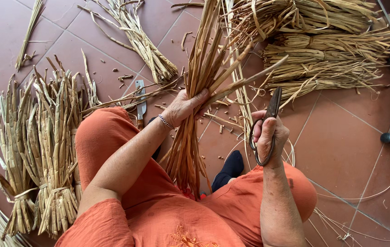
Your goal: The person sits on a tiled floor and uses scissors to trim the ends of bundles of dried plant stalks. They repeatedly cut, align, and set aside the trimmed bundles.
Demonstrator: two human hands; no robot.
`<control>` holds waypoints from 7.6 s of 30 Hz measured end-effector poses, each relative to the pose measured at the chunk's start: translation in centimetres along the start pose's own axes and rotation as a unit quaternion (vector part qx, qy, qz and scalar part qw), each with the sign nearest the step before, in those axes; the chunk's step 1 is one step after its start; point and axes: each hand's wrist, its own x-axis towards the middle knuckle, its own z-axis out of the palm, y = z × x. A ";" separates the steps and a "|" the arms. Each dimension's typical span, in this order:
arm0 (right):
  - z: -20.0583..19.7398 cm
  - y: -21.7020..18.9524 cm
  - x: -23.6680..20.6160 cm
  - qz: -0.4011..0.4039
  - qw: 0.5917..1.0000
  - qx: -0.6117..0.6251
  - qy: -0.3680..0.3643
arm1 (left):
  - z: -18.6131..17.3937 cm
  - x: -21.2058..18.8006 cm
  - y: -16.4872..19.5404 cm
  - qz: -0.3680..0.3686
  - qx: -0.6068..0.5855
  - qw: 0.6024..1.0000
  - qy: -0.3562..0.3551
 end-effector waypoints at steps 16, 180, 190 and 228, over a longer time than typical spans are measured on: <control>7.2 17.4 0.0 0.155 0.920 -0.339 -0.124 | -12.8 -5.6 8.3 0.359 0.096 0.848 0.377; 20.2 26.5 8.8 0.263 0.843 -0.192 -0.429 | -28.6 -17.5 -19.2 -0.235 0.615 0.616 0.433; 17.4 11.5 15.4 -0.132 0.619 -0.564 -0.530 | -29.2 -19.0 -23.2 -0.273 0.599 0.637 0.401; -15.8 34.0 10.7 0.338 0.839 -0.316 0.287 | -10.2 -5.8 0.9 0.065 0.726 0.684 0.028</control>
